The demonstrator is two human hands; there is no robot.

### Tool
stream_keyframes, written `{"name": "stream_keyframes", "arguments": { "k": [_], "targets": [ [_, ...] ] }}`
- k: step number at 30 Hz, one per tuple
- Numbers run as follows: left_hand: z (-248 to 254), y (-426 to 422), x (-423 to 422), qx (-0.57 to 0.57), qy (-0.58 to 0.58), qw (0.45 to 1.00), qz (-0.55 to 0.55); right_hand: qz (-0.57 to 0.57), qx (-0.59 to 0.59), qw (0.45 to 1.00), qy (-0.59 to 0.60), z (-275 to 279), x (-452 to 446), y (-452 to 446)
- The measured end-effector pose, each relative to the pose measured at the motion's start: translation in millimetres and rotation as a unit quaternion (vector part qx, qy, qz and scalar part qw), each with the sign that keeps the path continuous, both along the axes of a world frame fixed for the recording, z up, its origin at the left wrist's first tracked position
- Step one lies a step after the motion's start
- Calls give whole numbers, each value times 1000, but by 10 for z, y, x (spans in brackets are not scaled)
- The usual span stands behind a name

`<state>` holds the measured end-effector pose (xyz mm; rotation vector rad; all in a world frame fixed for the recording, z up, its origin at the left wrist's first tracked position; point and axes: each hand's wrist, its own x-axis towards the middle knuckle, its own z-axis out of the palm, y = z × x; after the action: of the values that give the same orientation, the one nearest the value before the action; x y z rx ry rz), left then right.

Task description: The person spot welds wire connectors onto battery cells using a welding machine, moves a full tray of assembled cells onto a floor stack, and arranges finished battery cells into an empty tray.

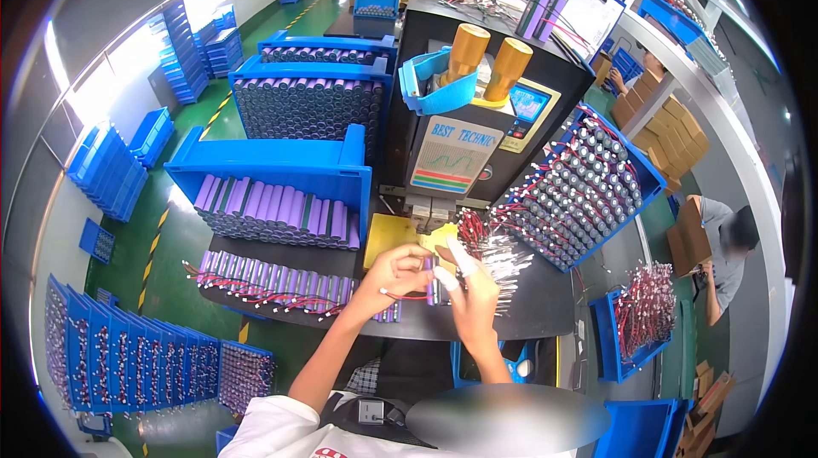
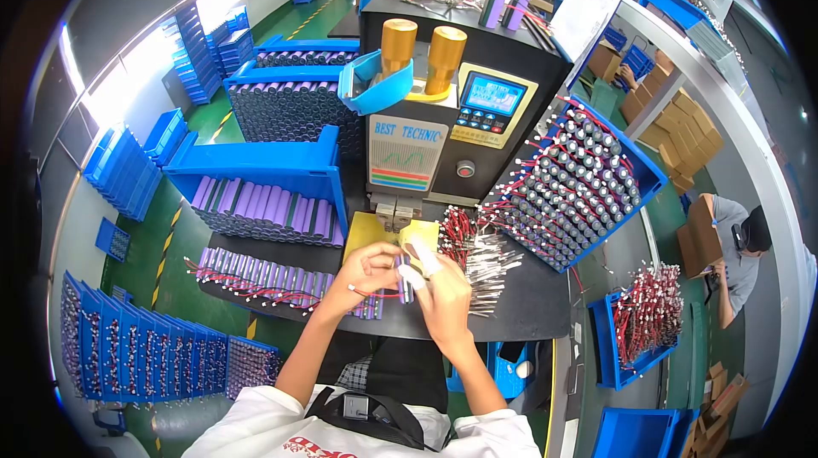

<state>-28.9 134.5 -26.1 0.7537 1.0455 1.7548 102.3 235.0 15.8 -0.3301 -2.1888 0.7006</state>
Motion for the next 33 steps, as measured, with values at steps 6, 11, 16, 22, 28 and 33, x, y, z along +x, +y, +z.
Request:
{"name": "stream_keyframes", "arguments": {
  "k": [6,11,16,22,28,33],
  "targets": [
    [5,137,132,8,120,975,187,9,141,990,-25,-104,-2,37],
    [-199,273,162,-15,293,889,351,44,96,994,-41,-14,-53,104],
    [-211,315,172,-27,329,851,409,55,59,996,-49,-26,-108,138],
    [-246,341,171,-31,343,836,427,52,51,995,-61,-29,-117,163],
    [-204,343,172,-27,305,852,426,73,57,990,-102,-48,-96,200],
    [-174,274,68,-13,148,946,286,112,150,968,-170,140,19,223]
  ]
}}
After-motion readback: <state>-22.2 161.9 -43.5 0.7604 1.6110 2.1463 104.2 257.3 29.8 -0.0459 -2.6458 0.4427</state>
